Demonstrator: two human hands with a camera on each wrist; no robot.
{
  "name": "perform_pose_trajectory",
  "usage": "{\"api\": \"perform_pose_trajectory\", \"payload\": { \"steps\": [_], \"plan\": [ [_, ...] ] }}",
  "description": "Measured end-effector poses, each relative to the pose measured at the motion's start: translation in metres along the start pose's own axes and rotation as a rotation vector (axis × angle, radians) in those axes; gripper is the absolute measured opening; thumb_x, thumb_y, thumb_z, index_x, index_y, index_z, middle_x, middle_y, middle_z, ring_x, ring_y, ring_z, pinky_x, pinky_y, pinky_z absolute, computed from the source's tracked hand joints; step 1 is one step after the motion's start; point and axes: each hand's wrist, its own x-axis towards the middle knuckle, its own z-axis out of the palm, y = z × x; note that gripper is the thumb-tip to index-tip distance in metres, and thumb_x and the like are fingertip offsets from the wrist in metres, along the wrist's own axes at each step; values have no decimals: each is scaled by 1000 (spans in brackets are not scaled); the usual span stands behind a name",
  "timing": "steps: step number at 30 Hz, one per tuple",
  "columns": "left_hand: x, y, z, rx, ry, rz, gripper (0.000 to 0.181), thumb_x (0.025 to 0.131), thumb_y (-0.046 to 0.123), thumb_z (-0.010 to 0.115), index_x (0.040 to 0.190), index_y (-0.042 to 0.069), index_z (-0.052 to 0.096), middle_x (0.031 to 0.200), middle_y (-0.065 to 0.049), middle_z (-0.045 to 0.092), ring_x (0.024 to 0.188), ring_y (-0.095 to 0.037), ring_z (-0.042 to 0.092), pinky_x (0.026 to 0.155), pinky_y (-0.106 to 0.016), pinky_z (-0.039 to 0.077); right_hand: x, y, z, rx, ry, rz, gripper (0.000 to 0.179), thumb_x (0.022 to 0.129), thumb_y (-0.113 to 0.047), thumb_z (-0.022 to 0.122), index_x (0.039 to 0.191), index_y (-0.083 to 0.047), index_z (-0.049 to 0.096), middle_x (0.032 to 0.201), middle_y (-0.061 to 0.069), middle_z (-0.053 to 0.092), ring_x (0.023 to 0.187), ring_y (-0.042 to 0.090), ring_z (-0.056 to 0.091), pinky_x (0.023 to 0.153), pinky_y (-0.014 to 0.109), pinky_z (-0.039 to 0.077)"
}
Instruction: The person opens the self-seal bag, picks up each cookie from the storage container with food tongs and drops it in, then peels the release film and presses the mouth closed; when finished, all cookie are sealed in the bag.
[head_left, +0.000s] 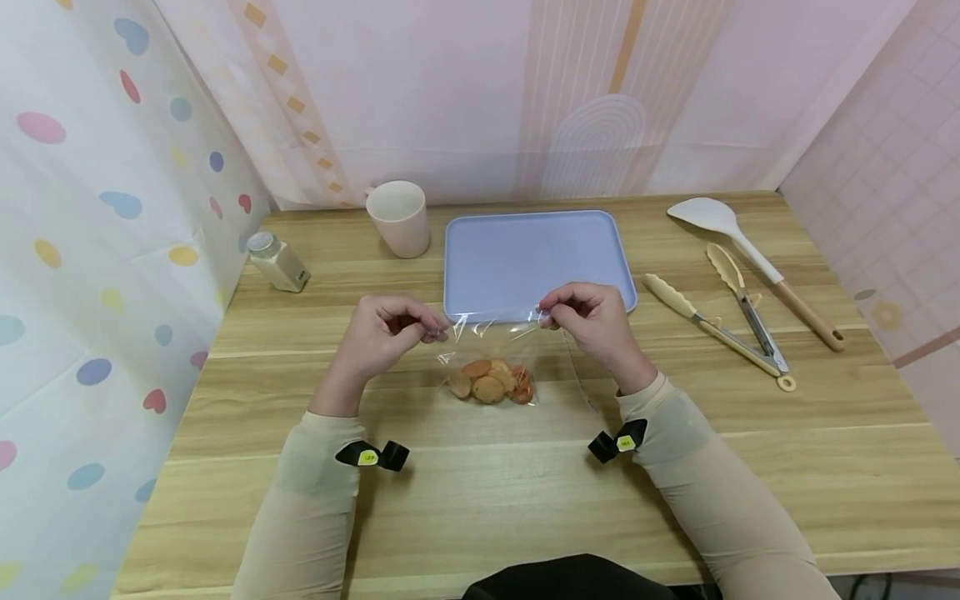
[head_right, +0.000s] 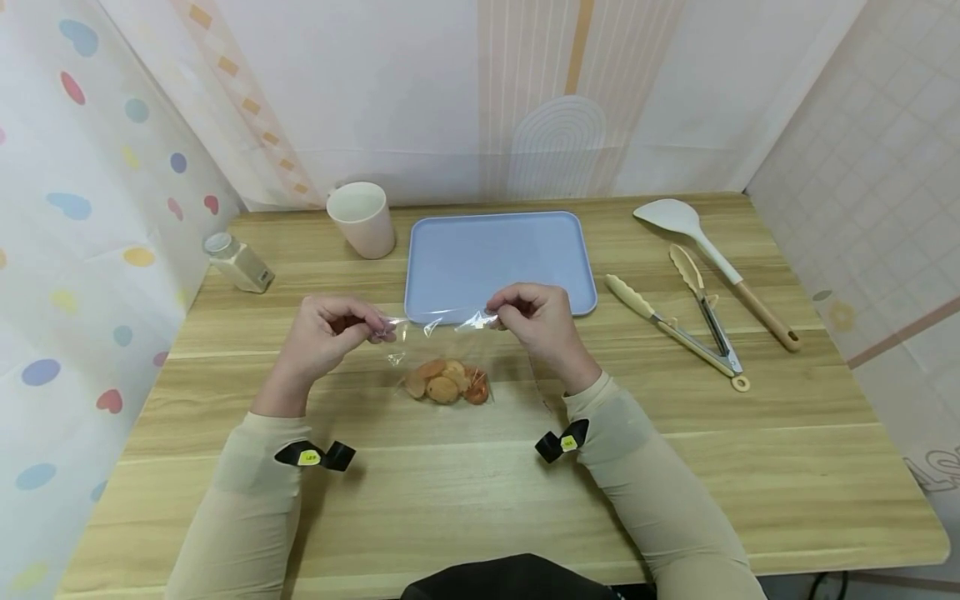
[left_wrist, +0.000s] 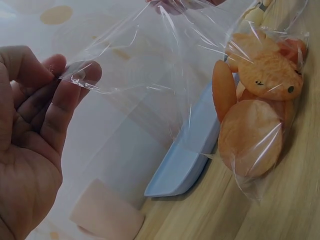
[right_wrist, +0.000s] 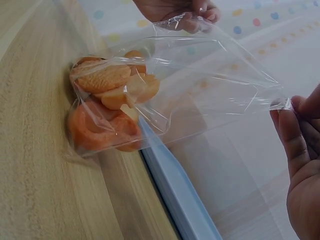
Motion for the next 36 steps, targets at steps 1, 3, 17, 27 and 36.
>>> {"api": "perform_pose_trajectory", "payload": {
  "steps": [1,3,17,27,36],
  "plan": [
    [0,0,0,17,2,9,16,85,-15,52,80,-11,66,83,-15,71,72,-19,70,65,-27,56,0,-1,0,8,2,4,16,88,13,52,86,14,68,80,24,67,64,16,67,62,28,56],
    [0,1,1,67,14,28,12,86,-12,57,81,-9,68,80,-17,71,69,-18,69,61,-26,55,-1,-3,1,18,3,12,14,88,11,54,87,14,67,80,25,67,65,16,68,63,29,56],
    [4,5,12,308,186,61,13,80,-4,74,78,-1,62,74,-12,70,60,-17,65,51,-23,52,1,-31,12,-131,38,51,6,83,11,66,88,13,63,78,20,67,64,15,63,56,20,49],
    [4,10,6,258,149,-6,15,84,-5,69,95,-7,58,84,-19,71,73,-17,70,64,-28,56,1,-15,4,-191,50,35,14,82,8,70,97,8,68,83,18,70,67,12,64,59,21,49],
    [7,18,11,477,84,229,18,82,-7,71,99,-3,64,83,-10,72,71,-18,68,63,-20,53,20,-25,-1,-545,-170,-62,38,82,-14,78,116,-6,66,106,5,68,97,17,60,84,37,48]
  ]
}}
